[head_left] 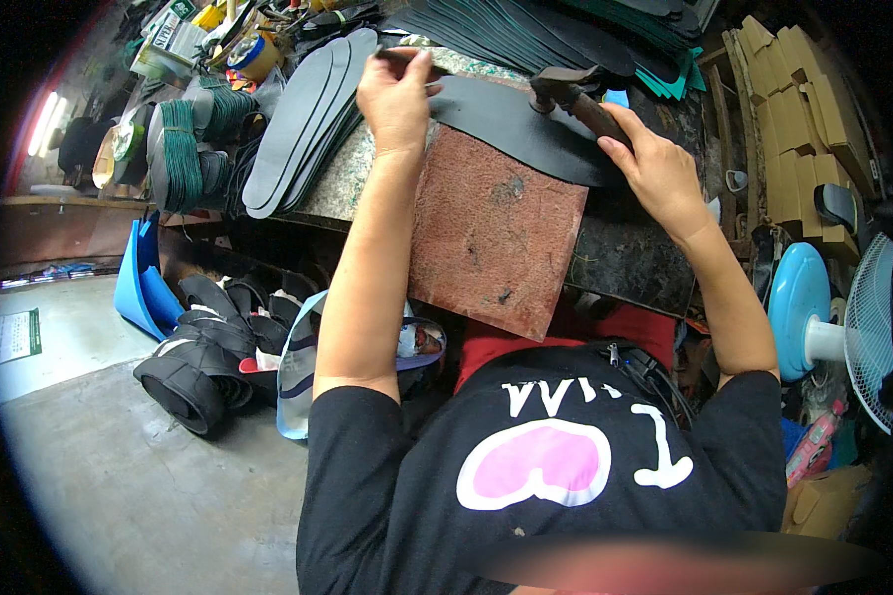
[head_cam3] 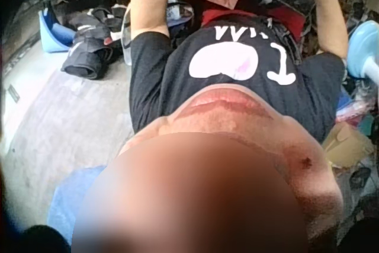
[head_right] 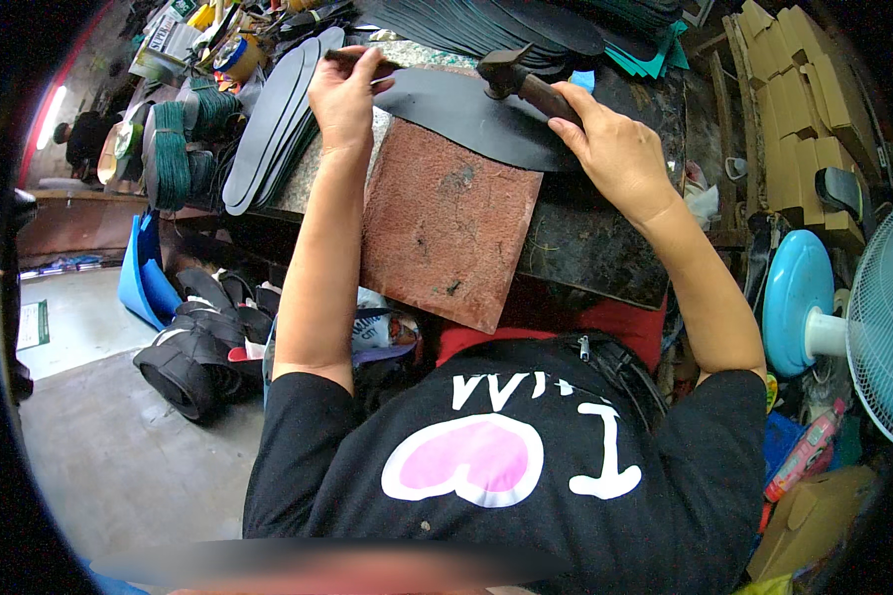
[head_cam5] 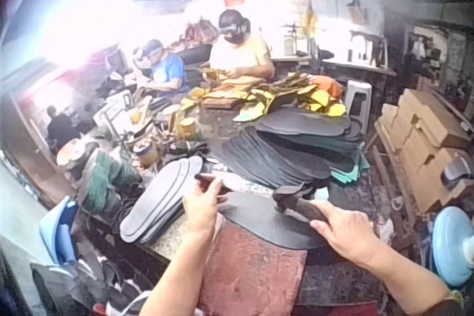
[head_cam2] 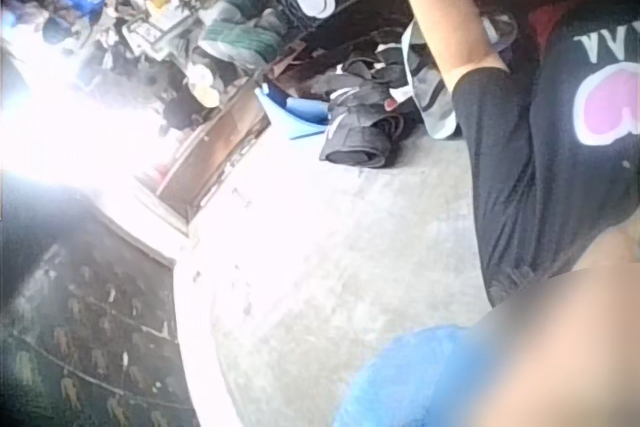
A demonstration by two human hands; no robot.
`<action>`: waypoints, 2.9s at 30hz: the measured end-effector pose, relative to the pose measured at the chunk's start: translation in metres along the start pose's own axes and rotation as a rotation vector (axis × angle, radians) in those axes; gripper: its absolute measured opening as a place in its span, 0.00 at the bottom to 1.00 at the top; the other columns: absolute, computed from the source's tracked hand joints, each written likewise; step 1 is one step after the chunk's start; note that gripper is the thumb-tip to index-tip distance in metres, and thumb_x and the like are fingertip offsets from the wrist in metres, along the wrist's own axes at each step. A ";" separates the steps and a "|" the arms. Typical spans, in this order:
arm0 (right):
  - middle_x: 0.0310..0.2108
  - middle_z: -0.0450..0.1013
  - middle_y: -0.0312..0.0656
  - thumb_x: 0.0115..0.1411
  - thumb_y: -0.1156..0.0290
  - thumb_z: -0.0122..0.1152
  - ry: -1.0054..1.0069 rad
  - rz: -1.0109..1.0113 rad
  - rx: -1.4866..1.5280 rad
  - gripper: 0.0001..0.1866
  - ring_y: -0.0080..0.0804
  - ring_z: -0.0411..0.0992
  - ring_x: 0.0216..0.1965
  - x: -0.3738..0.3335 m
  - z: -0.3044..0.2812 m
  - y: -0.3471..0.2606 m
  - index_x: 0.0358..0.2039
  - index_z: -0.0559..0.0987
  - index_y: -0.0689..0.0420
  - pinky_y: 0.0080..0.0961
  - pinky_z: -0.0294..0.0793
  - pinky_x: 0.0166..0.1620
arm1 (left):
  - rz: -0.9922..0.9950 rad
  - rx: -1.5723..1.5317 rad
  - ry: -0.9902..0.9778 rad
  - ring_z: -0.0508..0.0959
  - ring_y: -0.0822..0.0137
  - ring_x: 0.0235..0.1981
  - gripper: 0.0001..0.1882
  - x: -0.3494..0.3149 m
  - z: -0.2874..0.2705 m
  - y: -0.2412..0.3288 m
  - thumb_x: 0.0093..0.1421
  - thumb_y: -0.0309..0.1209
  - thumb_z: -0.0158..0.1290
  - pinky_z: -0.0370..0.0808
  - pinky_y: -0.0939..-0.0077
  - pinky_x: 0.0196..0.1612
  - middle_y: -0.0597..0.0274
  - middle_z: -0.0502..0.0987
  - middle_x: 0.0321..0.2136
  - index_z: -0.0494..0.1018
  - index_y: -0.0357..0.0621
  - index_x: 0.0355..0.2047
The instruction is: The person places a black shoe insole on a wooden block and uses a hammer and punch to create holes along the edge. They repeatedly position the punch, strike it, and move to the next spot along the insole's perimeter.
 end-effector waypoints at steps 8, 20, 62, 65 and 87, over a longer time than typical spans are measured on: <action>0.34 0.78 0.52 0.65 0.50 0.51 -0.020 0.037 -0.001 0.21 0.54 0.77 0.36 0.001 0.012 0.015 0.57 0.71 0.41 0.44 0.76 0.38 | -0.088 -0.056 -0.019 0.80 0.70 0.25 0.07 -0.010 0.016 -0.019 0.57 0.20 0.59 0.80 0.81 0.26 0.55 0.80 0.28 0.73 0.30 0.33; 0.53 0.73 0.47 0.65 0.71 0.57 0.425 -0.403 0.638 0.25 0.30 0.70 0.53 0.027 -0.088 -0.058 0.62 0.66 0.61 0.23 0.68 0.54 | 0.632 0.787 -0.134 0.80 0.49 0.28 0.12 -0.027 0.053 0.023 0.55 0.33 0.62 0.77 0.63 0.33 0.52 0.80 0.26 0.73 0.42 0.34; 0.38 0.79 0.50 0.66 0.50 0.51 -0.038 0.126 -0.018 0.24 0.51 0.78 0.40 0.009 0.015 0.022 0.62 0.67 0.31 0.42 0.76 0.42 | -0.082 -0.327 -0.060 0.81 0.64 0.32 0.07 -0.013 0.034 -0.023 0.63 0.23 0.52 0.85 0.75 0.31 0.51 0.78 0.33 0.69 0.31 0.38; 0.39 0.79 0.49 0.66 0.51 0.52 -0.031 0.121 -0.011 0.23 0.49 0.78 0.41 0.013 0.007 0.018 0.62 0.68 0.32 0.41 0.75 0.43 | 0.014 -0.005 -0.171 0.81 0.70 0.27 0.06 -0.015 0.045 -0.019 0.60 0.23 0.57 0.82 0.79 0.28 0.55 0.80 0.29 0.73 0.31 0.33; 0.34 0.79 0.49 0.66 0.50 0.50 0.079 0.038 -0.042 0.24 0.51 0.78 0.37 0.001 0.003 0.024 0.62 0.67 0.31 0.42 0.76 0.39 | -0.052 -0.076 -0.218 0.82 0.69 0.26 0.06 -0.014 0.056 -0.027 0.61 0.24 0.56 0.82 0.79 0.28 0.53 0.80 0.28 0.73 0.31 0.33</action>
Point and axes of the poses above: each hand's wrist, its own x-axis towards the middle knuckle, its own z-axis out of the palm, y = z × x, the point moved 7 cm from there along x, towards the middle knuckle
